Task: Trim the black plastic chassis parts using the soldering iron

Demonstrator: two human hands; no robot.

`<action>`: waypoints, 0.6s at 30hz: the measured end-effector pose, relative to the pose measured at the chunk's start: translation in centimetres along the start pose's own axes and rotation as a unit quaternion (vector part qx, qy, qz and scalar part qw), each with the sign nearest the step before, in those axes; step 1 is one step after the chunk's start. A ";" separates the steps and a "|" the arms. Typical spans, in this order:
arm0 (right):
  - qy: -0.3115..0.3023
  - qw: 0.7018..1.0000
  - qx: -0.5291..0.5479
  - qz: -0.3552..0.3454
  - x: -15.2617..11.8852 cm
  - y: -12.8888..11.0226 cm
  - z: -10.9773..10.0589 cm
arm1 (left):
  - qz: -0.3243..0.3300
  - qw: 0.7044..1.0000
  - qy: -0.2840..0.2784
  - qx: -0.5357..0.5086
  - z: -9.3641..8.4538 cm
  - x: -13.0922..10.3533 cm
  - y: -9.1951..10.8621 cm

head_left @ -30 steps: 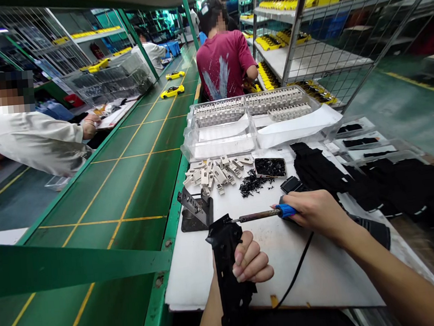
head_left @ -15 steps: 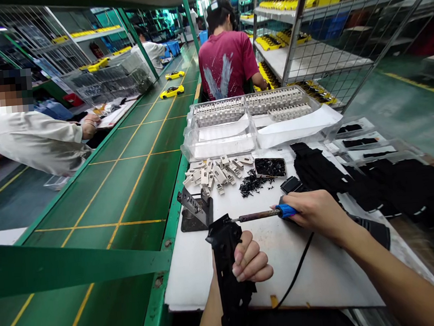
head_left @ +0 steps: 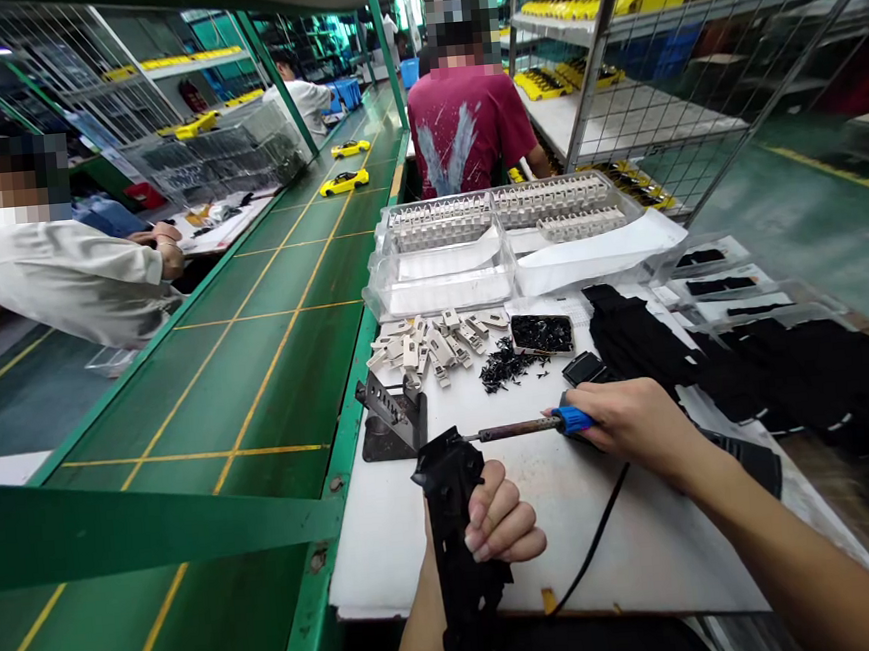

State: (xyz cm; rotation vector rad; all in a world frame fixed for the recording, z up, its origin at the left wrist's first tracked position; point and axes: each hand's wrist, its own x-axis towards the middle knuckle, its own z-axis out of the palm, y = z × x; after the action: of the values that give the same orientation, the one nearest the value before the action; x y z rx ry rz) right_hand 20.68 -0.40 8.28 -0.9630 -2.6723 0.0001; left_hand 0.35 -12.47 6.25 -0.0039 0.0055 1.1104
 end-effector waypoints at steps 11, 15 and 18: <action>0.104 0.983 0.125 0.082 0.7 -0.5 0.4 | 0.052 0.984 0.076 0.150 -0.2 0.7 1.9; 0.157 0.933 0.238 0.221 4.9 -3.0 2.1 | 0.175 0.929 0.250 0.210 -0.1 0.8 3.1; 0.072 0.917 0.255 0.300 9.4 -4.8 4.9 | 0.290 0.839 0.366 0.279 -0.2 -0.4 2.8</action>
State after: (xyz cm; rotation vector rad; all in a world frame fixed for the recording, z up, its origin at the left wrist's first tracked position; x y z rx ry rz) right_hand 9.41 2.21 6.72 -1.4616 -1.9773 0.6878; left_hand -2.32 -11.55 6.10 0.1013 1.0865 1.6201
